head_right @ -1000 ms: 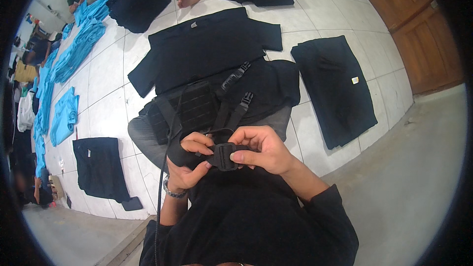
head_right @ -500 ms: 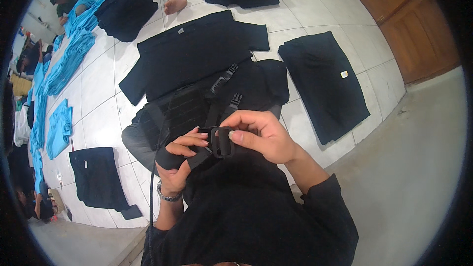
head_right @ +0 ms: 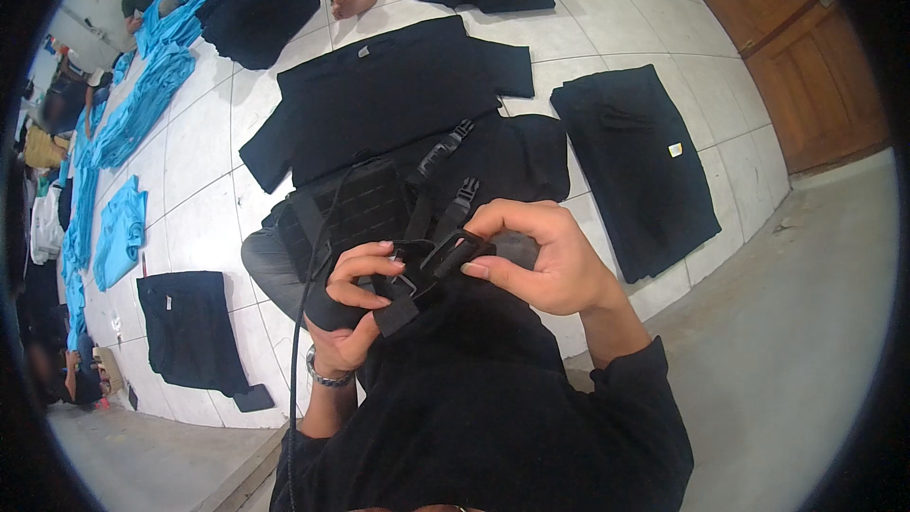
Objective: The person sits on the floor and assembles a black tactical-style bag by hand. They attach and adjust multiple straps and buckles, threading webbing through plastic hardware and securing connections. The person handles the bag and its components repeatedly to ensure proper fit and alignment.
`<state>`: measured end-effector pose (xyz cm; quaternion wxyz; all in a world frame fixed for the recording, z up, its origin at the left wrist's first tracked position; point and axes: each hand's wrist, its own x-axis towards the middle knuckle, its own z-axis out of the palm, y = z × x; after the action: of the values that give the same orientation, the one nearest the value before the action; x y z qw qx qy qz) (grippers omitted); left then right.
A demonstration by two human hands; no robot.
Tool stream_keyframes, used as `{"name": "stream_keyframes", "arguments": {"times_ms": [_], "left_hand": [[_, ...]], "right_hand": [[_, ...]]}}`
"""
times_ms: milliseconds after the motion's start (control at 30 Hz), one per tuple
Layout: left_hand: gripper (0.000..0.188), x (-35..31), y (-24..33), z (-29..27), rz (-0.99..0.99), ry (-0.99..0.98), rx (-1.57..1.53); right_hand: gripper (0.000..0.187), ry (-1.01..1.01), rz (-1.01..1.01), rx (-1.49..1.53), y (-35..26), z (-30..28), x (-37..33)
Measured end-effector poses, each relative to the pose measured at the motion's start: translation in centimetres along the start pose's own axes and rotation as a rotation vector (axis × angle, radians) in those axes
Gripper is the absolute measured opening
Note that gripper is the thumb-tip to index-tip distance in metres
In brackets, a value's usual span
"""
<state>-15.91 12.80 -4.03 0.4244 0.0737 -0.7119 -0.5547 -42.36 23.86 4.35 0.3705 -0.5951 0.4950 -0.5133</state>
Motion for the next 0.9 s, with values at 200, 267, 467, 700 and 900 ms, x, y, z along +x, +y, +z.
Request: {"name": "stream_keyframes", "arguments": {"times_ms": [200,267,467,700,900], "left_hand": [[0.01,-0.6,0.4,0.1,-0.088,0.049,-0.089],[0.011,-0.7,0.4,0.1,-0.106,0.057,-0.111],[0.012,-0.6,0.5,0.1,-0.116,0.051,-0.093],[0.01,-0.2,0.8,0.1,-0.088,0.048,-0.033],[0.021,0.1,1.1,0.2,-0.054,0.035,-0.02]], "right_hand": [[0.023,0.0,-0.15,-0.214,0.4,-0.3,0.1],[0.024,0.029,-0.167,-0.208,0.5,0.0,0.0],[0.036,-0.017,-0.297,-0.206,0.5,-0.7,0.6],[0.037,-0.239,-0.241,-0.5,-2.1,-0.7,1.3],[0.039,-0.309,-0.127,-0.448,-3.6,0.0,1.4]]}}
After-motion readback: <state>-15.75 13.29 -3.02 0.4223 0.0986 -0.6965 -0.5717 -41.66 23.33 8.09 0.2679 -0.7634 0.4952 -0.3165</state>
